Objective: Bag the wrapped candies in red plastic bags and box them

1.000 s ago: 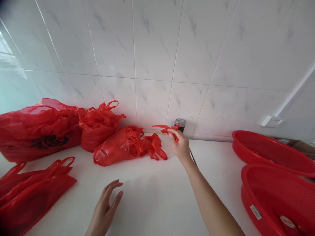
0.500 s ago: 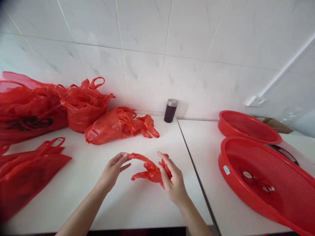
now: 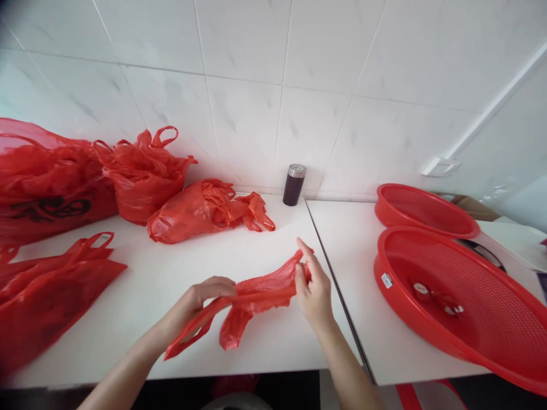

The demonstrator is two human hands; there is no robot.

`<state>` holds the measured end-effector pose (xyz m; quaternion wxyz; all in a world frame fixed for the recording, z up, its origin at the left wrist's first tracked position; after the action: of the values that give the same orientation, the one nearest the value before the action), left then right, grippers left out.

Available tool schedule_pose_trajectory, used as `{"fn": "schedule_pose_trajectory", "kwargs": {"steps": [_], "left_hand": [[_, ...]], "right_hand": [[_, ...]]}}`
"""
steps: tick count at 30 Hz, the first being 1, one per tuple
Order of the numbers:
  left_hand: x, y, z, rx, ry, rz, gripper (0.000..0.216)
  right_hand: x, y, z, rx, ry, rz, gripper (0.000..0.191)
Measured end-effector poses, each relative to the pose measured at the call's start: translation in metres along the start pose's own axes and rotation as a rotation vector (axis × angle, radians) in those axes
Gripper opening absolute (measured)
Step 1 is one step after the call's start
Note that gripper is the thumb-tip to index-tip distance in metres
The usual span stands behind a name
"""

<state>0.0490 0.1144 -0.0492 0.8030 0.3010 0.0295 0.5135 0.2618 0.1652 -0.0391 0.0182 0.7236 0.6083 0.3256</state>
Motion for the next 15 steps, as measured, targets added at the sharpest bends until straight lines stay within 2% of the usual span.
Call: {"fn": "schedule_pose_trajectory", "kwargs": {"steps": [2,4,6,8,11,13,15], "left_hand": [[-0.003,-0.003,0.018,0.14,-0.125,-0.103,0.028],[-0.004,-0.012,0.025,0.277,-0.162,-0.18,0.035],[-0.004,-0.022,0.021,0.391,-0.105,-0.279,0.033],[-0.004,-0.02,0.011,0.508,-0.02,-0.333,0.025],[-0.003,0.012,0.005,0.69,0.055,-0.24,0.019],[-0.002,0.035,0.008,0.714,0.048,-0.163,0.023],[0.001,0.05,0.015,0.638,0.028,-0.062,0.036]], "right_hand": [[0.009,0.008,0.01,-0.019,-0.077,0.008,0.049],[0.019,0.014,0.015,-0.038,-0.121,0.004,0.051],[0.031,0.027,0.016,-0.058,-0.137,0.058,0.053],[0.043,0.047,0.011,-0.035,-0.105,0.153,0.058],[0.054,0.069,0.002,0.026,0.002,0.187,0.059],[0.053,0.068,-0.001,0.021,0.036,0.1,0.054],[0.043,0.061,-0.001,0.005,0.03,0.013,0.051]]}}
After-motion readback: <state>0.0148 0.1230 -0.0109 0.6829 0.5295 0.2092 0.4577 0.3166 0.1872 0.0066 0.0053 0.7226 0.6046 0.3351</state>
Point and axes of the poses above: each hand's wrist, its own x-axis towards the middle knuckle, its own y-axis out of the back of the hand, z = x × y, the point moved 9 cm from there along x, towards the middle knuckle, and after that the axes turned 8 degrees about -y, right-handed, at the moved point
